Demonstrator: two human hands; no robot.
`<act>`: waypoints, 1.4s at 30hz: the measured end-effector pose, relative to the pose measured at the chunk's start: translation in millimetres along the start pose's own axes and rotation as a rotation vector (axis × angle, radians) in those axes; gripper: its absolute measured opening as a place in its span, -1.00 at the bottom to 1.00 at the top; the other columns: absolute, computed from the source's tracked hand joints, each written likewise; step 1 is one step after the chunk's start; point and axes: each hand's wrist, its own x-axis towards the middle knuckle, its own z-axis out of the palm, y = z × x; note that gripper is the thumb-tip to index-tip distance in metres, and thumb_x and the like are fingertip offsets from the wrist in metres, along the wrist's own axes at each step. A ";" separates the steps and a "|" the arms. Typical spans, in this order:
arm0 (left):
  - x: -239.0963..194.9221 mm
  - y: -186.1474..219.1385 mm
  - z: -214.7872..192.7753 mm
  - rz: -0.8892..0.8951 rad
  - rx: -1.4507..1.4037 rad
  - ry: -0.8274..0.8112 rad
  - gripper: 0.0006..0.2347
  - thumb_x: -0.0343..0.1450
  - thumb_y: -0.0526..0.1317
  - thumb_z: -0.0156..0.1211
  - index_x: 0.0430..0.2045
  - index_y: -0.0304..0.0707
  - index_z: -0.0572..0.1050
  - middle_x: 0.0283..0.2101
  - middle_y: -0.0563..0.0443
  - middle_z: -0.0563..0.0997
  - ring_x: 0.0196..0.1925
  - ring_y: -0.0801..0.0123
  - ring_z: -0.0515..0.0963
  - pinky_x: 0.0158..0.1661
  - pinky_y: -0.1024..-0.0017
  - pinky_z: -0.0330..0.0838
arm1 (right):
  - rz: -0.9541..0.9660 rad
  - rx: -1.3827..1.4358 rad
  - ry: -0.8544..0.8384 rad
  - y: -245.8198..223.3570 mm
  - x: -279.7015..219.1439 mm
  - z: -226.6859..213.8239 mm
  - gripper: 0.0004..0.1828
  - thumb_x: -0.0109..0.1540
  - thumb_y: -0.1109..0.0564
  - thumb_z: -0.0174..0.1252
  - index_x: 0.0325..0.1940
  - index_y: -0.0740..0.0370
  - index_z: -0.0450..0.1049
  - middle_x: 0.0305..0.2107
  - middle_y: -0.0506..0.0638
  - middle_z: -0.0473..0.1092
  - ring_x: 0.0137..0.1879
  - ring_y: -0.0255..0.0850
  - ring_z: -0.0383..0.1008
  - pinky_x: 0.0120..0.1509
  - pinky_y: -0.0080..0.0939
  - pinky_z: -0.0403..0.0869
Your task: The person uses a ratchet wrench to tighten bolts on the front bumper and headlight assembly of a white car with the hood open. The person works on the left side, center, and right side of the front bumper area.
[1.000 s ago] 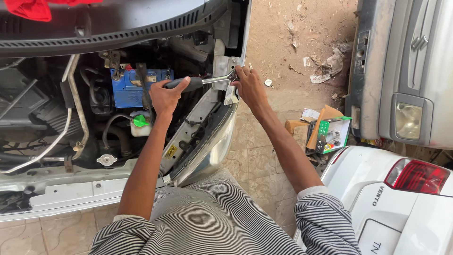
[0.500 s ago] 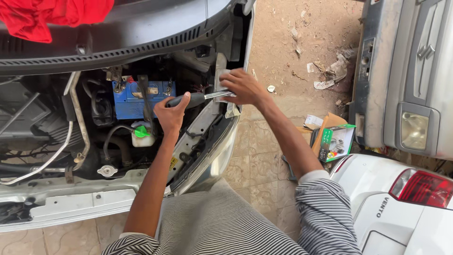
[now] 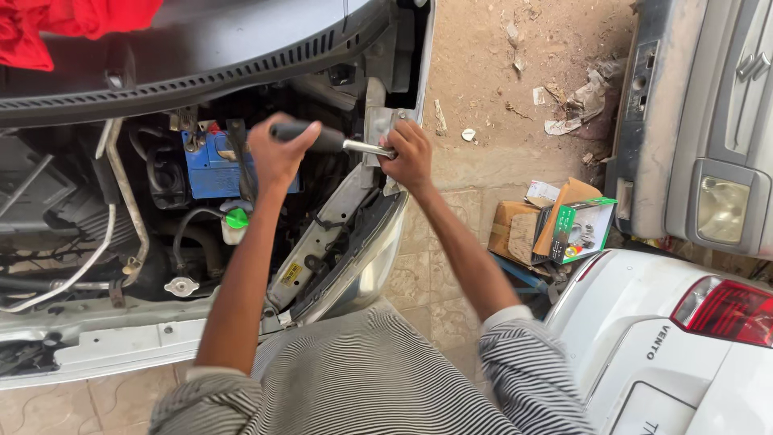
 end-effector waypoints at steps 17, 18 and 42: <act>-58.8 -13.8 6.6 -0.292 -0.242 0.125 -0.64 0.34 0.04 0.44 -0.51 -0.37 0.63 -0.67 0.11 0.51 -0.70 0.56 0.46 -0.62 0.53 0.33 | -0.351 0.120 -0.531 28.8 50.3 -16.6 -0.71 -0.11 0.21 0.27 -0.56 0.24 0.22 -0.50 0.04 0.22 -0.26 -0.01 0.37 -0.22 0.02 0.39; -69.0 -18.8 5.3 -0.303 -0.268 0.108 -0.64 0.35 0.05 0.44 -0.47 -0.37 0.64 -0.69 0.10 0.49 -0.70 0.57 0.46 -0.61 0.54 0.33 | -0.365 0.120 -0.537 27.2 47.9 -17.6 -0.70 -0.10 0.20 0.28 -0.56 0.24 0.23 -0.50 0.03 0.24 -0.26 -0.01 0.37 -0.23 0.01 0.39; -86.0 -29.1 -2.3 -0.448 -0.239 -0.084 -0.58 0.29 0.13 0.37 -0.54 -0.34 0.60 -0.65 0.13 0.56 -0.75 0.54 0.41 -0.65 0.56 0.23 | -0.405 0.080 -0.412 18.6 28.3 -27.1 -0.72 -0.08 0.16 0.34 -0.59 0.19 0.31 -0.49 -0.02 0.29 -0.25 -0.05 0.39 -0.19 -0.03 0.44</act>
